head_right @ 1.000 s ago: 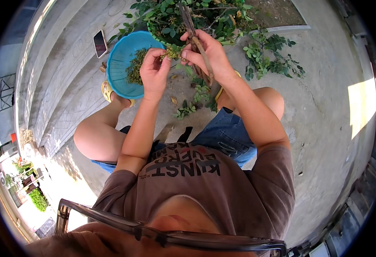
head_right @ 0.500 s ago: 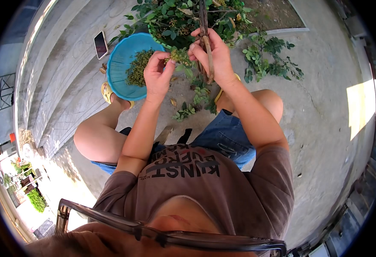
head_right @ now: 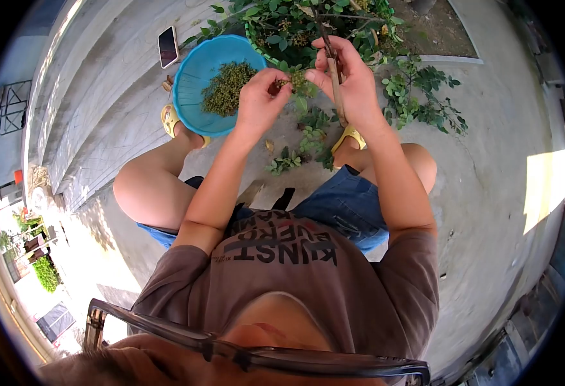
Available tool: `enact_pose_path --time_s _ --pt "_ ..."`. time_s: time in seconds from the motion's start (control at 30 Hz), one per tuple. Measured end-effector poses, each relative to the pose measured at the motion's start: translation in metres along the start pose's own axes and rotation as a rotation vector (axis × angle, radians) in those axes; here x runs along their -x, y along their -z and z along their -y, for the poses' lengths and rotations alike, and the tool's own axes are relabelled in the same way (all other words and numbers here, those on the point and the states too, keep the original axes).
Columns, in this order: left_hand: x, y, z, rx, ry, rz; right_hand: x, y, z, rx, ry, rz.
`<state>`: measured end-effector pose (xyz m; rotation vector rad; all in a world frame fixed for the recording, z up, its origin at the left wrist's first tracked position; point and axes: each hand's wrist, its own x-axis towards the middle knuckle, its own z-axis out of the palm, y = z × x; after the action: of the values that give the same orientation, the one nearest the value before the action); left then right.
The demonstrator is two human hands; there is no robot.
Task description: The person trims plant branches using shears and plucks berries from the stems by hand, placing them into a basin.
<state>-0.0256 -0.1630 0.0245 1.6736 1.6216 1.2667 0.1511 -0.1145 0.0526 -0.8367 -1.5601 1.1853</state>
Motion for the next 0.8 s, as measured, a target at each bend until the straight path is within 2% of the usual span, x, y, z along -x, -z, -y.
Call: enact_pose_path --time_s 0.07,0.13,0.23,0.3,0.33,0.4,0.47,0.53,0.57,0.63,0.67,0.73,0.77,0.8 --pt "0.001 -0.003 0.004 -0.159 -0.045 0.068 0.007 -0.013 0.006 -0.028 -0.078 0.132" --pt "0.005 -0.007 0.007 -0.202 -0.107 0.060 0.009 -0.026 0.009 0.227 0.024 0.154" --pt "0.009 -0.008 0.001 -0.310 -0.218 0.008 0.009 -0.040 0.011 0.319 0.074 0.183" --pt "0.006 -0.007 0.007 -0.534 -0.286 -0.004 0.007 -0.040 0.012 0.366 0.019 0.146" --pt "0.007 -0.008 0.009 -0.534 -0.286 -0.004 0.004 -0.038 0.009 0.366 0.019 0.146" --pt "0.007 -0.007 0.003 -0.591 -0.259 0.020 -0.002 -0.029 0.000 0.498 0.056 -0.052" --pt "0.007 -0.007 0.001 -0.521 -0.229 0.029 -0.009 -0.012 -0.003 0.373 -0.113 -0.091" --pt "0.003 -0.002 0.001 -0.052 0.107 0.138 -0.013 0.003 -0.020 -0.046 -0.079 -0.122" --pt "0.000 -0.001 0.003 -0.051 0.100 0.137 -0.016 0.008 -0.016 -0.113 -0.089 -0.146" --pt "-0.004 0.003 0.007 0.608 0.457 0.181 -0.015 0.014 -0.005 -0.155 -0.168 -0.161" --pt "-0.006 0.004 0.006 0.606 0.452 0.182 -0.013 0.015 0.001 -0.197 -0.249 -0.172" --pt "-0.006 0.006 0.004 0.977 0.607 0.148 -0.013 0.013 0.002 -0.279 -0.276 -0.183" --pt "-0.007 0.007 0.004 0.976 0.605 0.149 -0.012 0.012 0.000 -0.292 -0.289 -0.155" --pt "-0.006 0.007 0.005 1.110 0.645 0.140 -0.011 0.011 -0.001 -0.305 -0.301 -0.127"
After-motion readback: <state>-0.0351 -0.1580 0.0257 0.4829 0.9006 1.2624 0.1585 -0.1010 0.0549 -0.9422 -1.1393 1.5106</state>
